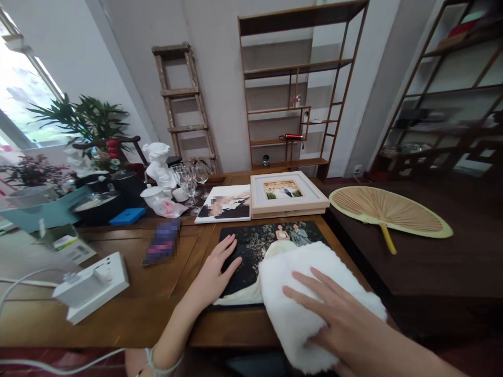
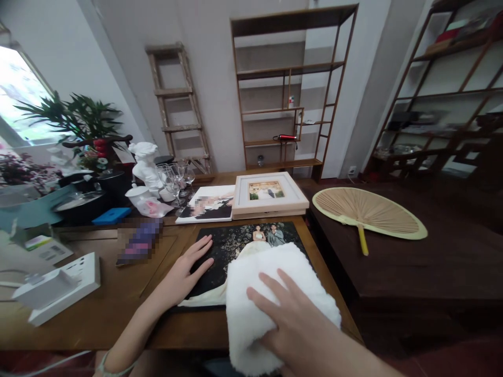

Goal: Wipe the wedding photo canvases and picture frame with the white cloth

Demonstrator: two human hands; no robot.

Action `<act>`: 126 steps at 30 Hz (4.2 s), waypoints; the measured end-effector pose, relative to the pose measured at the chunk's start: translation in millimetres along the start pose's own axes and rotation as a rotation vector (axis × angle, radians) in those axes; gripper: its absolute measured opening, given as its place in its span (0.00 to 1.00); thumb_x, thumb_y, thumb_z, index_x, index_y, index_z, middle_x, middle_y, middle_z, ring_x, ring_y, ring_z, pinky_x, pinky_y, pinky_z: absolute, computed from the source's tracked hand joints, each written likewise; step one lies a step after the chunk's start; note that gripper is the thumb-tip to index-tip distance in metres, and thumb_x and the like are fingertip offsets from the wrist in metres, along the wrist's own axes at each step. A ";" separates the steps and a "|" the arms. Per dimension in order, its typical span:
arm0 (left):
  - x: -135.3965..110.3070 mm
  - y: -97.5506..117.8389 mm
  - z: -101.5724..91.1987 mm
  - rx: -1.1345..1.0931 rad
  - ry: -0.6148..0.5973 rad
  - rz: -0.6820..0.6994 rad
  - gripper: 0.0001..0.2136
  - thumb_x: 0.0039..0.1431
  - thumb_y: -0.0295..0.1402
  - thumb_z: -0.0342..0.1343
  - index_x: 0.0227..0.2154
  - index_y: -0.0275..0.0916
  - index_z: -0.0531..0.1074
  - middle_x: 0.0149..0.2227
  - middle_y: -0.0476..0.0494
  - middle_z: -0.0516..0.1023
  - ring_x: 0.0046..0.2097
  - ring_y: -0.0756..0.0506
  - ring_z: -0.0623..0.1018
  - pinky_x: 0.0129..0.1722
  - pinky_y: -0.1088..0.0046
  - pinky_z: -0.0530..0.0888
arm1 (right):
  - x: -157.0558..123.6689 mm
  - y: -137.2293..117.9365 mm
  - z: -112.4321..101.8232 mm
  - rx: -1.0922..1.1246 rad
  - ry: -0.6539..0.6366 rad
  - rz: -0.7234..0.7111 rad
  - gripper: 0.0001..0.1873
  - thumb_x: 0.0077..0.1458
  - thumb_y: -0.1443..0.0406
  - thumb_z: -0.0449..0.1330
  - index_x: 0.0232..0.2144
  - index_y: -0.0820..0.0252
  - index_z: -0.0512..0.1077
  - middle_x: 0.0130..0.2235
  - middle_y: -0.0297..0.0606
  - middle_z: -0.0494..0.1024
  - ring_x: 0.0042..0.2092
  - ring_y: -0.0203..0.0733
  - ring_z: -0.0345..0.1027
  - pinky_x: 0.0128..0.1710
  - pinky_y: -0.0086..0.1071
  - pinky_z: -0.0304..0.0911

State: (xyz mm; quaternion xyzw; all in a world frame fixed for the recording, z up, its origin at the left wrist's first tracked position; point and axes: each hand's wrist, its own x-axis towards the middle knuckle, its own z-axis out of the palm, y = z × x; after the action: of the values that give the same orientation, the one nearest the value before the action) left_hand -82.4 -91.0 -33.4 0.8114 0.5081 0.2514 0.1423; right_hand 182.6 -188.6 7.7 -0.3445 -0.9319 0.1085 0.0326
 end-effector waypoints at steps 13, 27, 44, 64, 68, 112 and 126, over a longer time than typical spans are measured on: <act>-1.3 -1.6 -0.8 -0.061 0.024 -0.014 0.19 0.63 0.34 0.38 0.54 0.38 0.61 0.61 0.43 0.59 0.62 0.47 0.58 0.61 0.61 0.54 | 68.9 99.3 -9.9 -0.099 0.331 0.091 0.25 0.38 0.75 0.51 0.41 0.63 0.73 0.50 0.49 0.70 0.56 0.54 0.54 0.55 0.50 0.50; -2.4 -2.3 -0.4 -0.092 0.040 -0.008 0.18 0.63 0.34 0.39 0.54 0.41 0.62 0.61 0.45 0.59 0.61 0.47 0.58 0.61 0.61 0.54 | 19.6 -10.3 2.9 -0.003 0.007 -0.062 0.16 0.39 0.70 0.57 0.34 0.56 0.76 0.60 0.40 0.57 0.61 0.62 0.40 0.59 0.57 0.32; -1.5 -5.6 1.0 -0.080 0.046 0.006 0.18 0.63 0.34 0.39 0.53 0.40 0.62 0.60 0.44 0.60 0.61 0.46 0.59 0.61 0.60 0.55 | 92.1 77.3 -10.6 0.001 0.221 0.018 0.29 0.41 0.77 0.48 0.47 0.59 0.67 0.54 0.47 0.66 0.61 0.48 0.46 0.57 0.54 0.39; -2.5 -11.1 -3.8 -0.135 -0.005 -0.023 0.20 0.63 0.34 0.38 0.55 0.36 0.60 0.61 0.42 0.58 0.62 0.47 0.57 0.61 0.61 0.53 | 107.0 56.5 -10.2 0.043 0.189 0.018 0.30 0.40 0.73 0.52 0.49 0.57 0.68 0.62 0.43 0.52 0.63 0.52 0.37 0.58 0.53 0.37; -3.1 -11.5 -3.7 -0.143 0.012 -0.011 0.19 0.63 0.33 0.38 0.55 0.35 0.60 0.61 0.42 0.58 0.62 0.47 0.57 0.61 0.61 0.53 | 120.6 56.3 -10.6 0.032 0.204 0.071 0.31 0.40 0.75 0.50 0.50 0.57 0.67 0.59 0.42 0.59 0.63 0.52 0.39 0.58 0.56 0.34; 1.1 -10.1 -5.1 -0.076 0.003 -0.001 0.19 0.62 0.31 0.40 0.54 0.37 0.61 0.60 0.42 0.59 0.62 0.47 0.58 0.61 0.61 0.54 | 56.3 107.5 -25.8 0.242 0.303 0.293 0.20 0.48 0.69 0.47 0.41 0.61 0.71 0.46 0.44 0.73 0.48 0.52 0.63 0.48 0.43 0.55; 3.0 -8.3 -3.3 -0.061 0.004 0.012 0.18 0.62 0.32 0.40 0.53 0.36 0.63 0.60 0.41 0.60 0.61 0.47 0.60 0.61 0.62 0.55 | 7.2 58.5 2.9 -0.067 0.251 0.145 0.28 0.35 0.76 0.50 0.41 0.59 0.72 0.57 0.45 0.62 0.62 0.51 0.44 0.60 0.53 0.38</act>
State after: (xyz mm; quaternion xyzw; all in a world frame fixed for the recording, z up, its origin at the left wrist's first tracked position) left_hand -89.4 -84.7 -33.9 0.8091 0.4958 0.2693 0.1642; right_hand 213.9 -141.3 -8.3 -0.4227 -0.8963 0.0354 0.1296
